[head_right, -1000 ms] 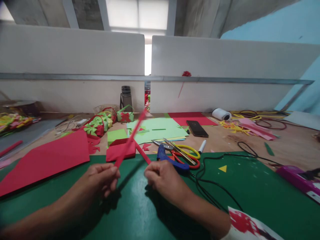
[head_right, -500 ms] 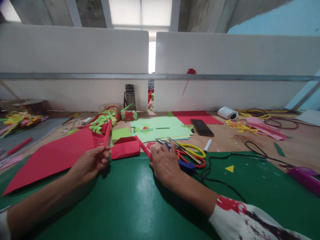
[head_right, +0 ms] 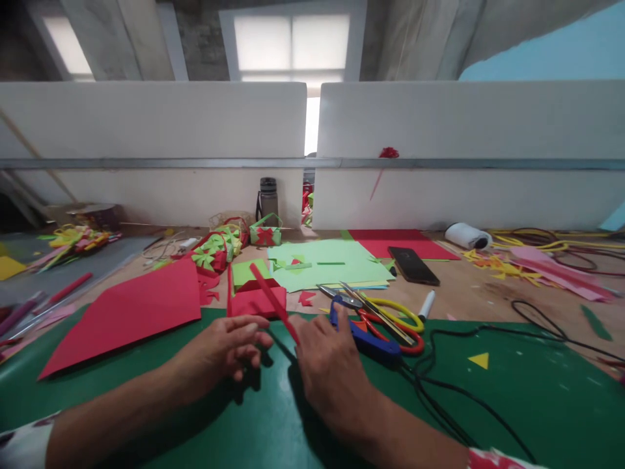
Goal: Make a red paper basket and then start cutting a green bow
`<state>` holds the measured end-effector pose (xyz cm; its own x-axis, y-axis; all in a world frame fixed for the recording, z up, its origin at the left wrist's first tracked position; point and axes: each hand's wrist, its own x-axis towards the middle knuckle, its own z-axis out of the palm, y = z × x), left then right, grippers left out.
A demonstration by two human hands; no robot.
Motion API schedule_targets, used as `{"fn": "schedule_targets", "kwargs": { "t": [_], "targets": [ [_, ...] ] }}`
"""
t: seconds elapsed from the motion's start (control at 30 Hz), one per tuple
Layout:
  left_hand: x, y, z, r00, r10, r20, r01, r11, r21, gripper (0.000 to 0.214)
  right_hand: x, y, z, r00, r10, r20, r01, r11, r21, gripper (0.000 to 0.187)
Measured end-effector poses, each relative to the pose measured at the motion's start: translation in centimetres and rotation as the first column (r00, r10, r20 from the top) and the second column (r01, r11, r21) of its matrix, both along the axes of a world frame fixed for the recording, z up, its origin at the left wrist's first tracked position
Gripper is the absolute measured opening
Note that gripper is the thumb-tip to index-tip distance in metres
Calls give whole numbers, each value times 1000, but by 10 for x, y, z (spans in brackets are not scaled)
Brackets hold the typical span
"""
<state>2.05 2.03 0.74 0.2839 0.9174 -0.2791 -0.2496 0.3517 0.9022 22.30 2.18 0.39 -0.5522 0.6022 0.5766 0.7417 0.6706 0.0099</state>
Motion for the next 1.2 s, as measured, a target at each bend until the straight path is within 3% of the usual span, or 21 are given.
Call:
{"fn": "schedule_targets", "kwargs": {
  "t": [0.07, 0.2, 0.3, 0.37, 0.43, 0.53, 0.63, 0.7, 0.73, 0.87, 1.03, 1.2],
  "targets": [
    [7, 0, -1, 999, -34, 15, 34, 999, 35, 32, -3, -8, -5, 995, 101, -13, -100, 994, 41, 32],
    [10, 3, -5, 998, 36, 44, -38, 998, 51, 26, -4, -17, -13, 980, 186, -69, -187, 982, -4, 29],
    [8, 5, -8, 998, 40, 39, -43, 998, 53, 24, 0, -17, -11, 966, 190, -174, -210, 972, -108, 26],
    [7, 7, -9, 999, 37, 40, -39, 997, 59, 26, 4, -16, -3, 948, 125, -291, -208, 939, -273, 25],
    [9, 8, -10, 998, 40, 40, -43, 996, 76, 27, 5, -16, 7, 927, -14, -374, -199, 829, -523, 23],
    [17, 5, -8, 999, 41, 3, -41, 994, 97, 28, 2, -15, 17, 918, -132, -374, -250, 541, -803, 18],
    [24, 1, 1, 988, -25, -156, 49, 987, 152, 31, -4, -15, 16, 898, -176, -403, -352, 264, -898, 15],
    [21, 6, 10, 925, -49, -376, 162, 947, 276, 36, -5, -12, 9, 870, -206, -447, -412, 192, -891, 21],
    [16, 12, 15, 849, 16, -528, 223, 896, 385, 40, -5, -10, 5, 852, -233, -470, -433, 194, -881, 23],
    [-13, 51, 29, 726, 280, -628, 142, 833, 535, 31, 0, 3, -9, 783, -346, -517, -451, 258, -854, 27],
    [-25, 93, 22, 583, 259, -771, 304, 810, 501, 24, 0, 6, -14, 752, -371, -545, -476, 266, -838, 32],
    [-15, 108, 17, 478, 204, -855, 452, 777, 438, 21, 1, 3, -13, 729, -383, -567, -494, 278, -824, 30]
  ]
}}
